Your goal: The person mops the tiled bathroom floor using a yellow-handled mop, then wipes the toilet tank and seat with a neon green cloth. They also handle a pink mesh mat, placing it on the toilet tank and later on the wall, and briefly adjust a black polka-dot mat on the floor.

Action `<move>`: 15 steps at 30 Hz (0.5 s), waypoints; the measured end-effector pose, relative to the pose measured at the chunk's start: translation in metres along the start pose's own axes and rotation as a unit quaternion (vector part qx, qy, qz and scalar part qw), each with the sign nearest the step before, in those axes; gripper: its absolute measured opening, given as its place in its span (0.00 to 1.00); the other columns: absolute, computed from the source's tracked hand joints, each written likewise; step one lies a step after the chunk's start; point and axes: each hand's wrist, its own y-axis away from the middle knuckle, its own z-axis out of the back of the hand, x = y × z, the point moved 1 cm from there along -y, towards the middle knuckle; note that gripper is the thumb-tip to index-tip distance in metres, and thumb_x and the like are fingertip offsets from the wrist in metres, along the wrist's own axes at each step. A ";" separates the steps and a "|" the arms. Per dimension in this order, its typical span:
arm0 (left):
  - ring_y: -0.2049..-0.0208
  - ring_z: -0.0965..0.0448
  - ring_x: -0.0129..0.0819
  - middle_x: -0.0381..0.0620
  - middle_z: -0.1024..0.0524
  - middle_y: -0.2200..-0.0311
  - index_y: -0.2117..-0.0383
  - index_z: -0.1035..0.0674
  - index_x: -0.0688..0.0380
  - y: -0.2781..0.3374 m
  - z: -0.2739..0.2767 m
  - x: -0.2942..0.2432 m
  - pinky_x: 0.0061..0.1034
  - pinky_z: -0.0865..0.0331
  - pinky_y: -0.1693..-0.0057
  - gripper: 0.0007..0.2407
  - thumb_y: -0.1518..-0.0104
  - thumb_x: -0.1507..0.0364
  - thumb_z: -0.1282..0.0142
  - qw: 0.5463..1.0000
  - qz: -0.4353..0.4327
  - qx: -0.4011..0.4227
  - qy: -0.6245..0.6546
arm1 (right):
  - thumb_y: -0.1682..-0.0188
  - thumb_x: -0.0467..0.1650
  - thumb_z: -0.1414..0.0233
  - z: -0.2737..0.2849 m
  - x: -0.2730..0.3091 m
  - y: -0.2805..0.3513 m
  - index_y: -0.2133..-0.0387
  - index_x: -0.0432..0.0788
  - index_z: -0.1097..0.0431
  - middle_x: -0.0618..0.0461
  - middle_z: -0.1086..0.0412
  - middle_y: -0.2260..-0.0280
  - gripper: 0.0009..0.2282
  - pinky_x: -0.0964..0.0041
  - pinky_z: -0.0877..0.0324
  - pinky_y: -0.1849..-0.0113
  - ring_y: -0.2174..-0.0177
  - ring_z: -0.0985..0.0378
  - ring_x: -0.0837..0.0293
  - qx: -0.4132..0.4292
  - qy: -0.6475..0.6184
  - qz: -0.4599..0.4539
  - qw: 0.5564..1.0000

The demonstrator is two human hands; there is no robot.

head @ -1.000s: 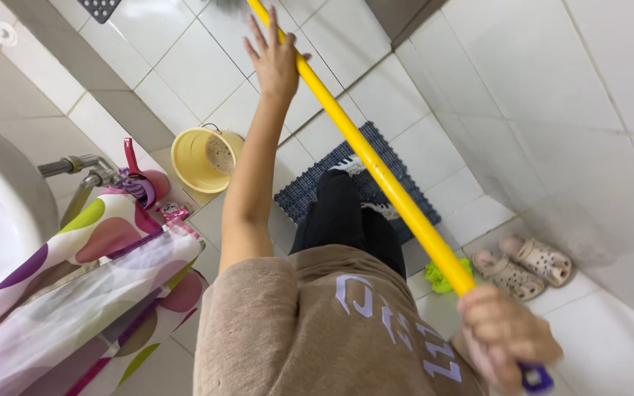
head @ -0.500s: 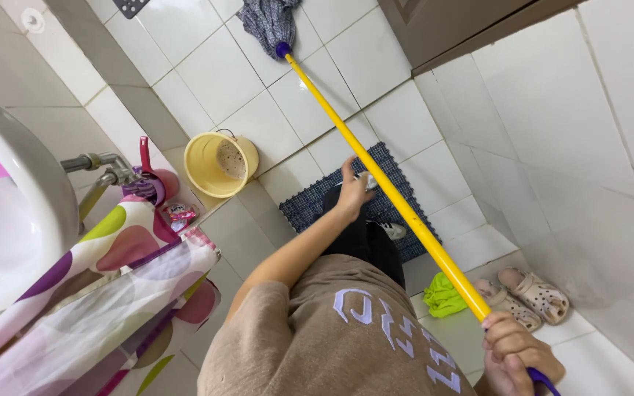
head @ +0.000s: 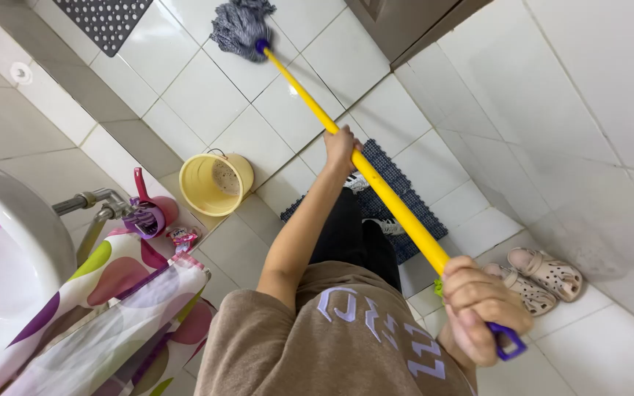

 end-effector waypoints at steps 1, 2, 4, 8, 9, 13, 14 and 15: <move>0.85 0.36 0.31 0.49 0.35 0.75 0.60 0.41 0.61 -0.009 0.000 -0.001 0.27 0.37 0.81 0.09 0.39 0.79 0.53 1.000 -0.010 0.025 0.005 | 0.62 0.25 0.51 -0.009 0.001 -0.004 0.89 0.43 0.45 0.51 0.42 0.90 0.11 0.54 0.38 0.74 0.87 0.40 0.59 0.024 0.009 0.002 1.000; 0.86 0.36 0.31 0.49 0.36 0.76 0.62 0.40 0.64 -0.019 0.000 -0.002 0.28 0.37 0.81 0.08 0.40 0.80 0.54 0.999 -0.020 0.049 0.010 | 0.62 0.24 0.51 -0.019 0.002 -0.008 0.89 0.43 0.44 0.51 0.40 0.90 0.10 0.54 0.37 0.75 0.87 0.39 0.59 0.048 0.018 0.005 0.999; 0.87 0.36 0.31 0.49 0.36 0.77 0.62 0.40 0.65 -0.027 -0.015 -0.002 0.28 0.37 0.82 0.08 0.40 0.80 0.53 0.997 -0.028 0.069 -0.001 | 0.63 0.23 0.52 -0.031 0.007 -0.017 0.89 0.41 0.44 0.49 0.41 0.89 0.09 0.53 0.36 0.74 0.86 0.38 0.57 0.059 0.063 -0.022 0.996; 0.88 0.36 0.33 0.48 0.36 0.78 0.59 0.41 0.65 0.002 -0.050 -0.006 0.30 0.35 0.81 0.10 0.42 0.79 0.54 0.996 -0.029 0.071 -0.046 | 0.59 0.19 0.54 0.006 0.001 0.014 0.89 0.41 0.42 0.49 0.39 0.89 0.12 0.52 0.31 0.73 0.87 0.35 0.56 0.026 0.089 -0.023 0.995; 0.88 0.36 0.33 0.48 0.36 0.78 0.59 0.41 0.65 0.015 -0.053 0.001 0.30 0.35 0.81 0.10 0.42 0.79 0.54 0.996 -0.030 0.071 -0.046 | 0.59 0.19 0.54 0.004 0.012 0.010 0.89 0.41 0.42 0.49 0.39 0.89 0.12 0.52 0.31 0.73 0.87 0.35 0.56 0.025 0.089 -0.022 0.995; 0.87 0.33 0.36 0.52 0.34 0.77 0.54 0.44 0.66 0.063 -0.075 0.027 0.33 0.33 0.81 0.14 0.43 0.80 0.56 0.993 -0.002 0.056 -0.106 | 0.59 0.21 0.55 0.012 0.053 0.004 0.87 0.41 0.45 0.48 0.43 0.87 0.10 0.54 0.35 0.72 0.86 0.40 0.57 -0.065 0.105 -0.035 0.992; 0.86 0.32 0.37 0.53 0.33 0.76 0.53 0.44 0.66 0.076 -0.079 0.035 0.33 0.33 0.80 0.15 0.43 0.80 0.57 0.991 0.010 0.058 -0.119 | 0.59 0.22 0.55 0.015 0.064 0.008 0.87 0.41 0.45 0.48 0.43 0.87 0.10 0.56 0.35 0.72 0.87 0.41 0.58 -0.087 0.105 -0.041 0.990; 0.86 0.32 0.37 0.53 0.33 0.76 0.53 0.44 0.66 0.082 -0.084 0.050 0.33 0.33 0.80 0.15 0.43 0.80 0.57 0.990 0.014 0.063 -0.122 | 0.59 0.22 0.55 0.018 0.074 0.010 0.87 0.41 0.45 0.48 0.43 0.87 0.10 0.56 0.35 0.72 0.87 0.41 0.58 -0.090 0.110 -0.040 0.989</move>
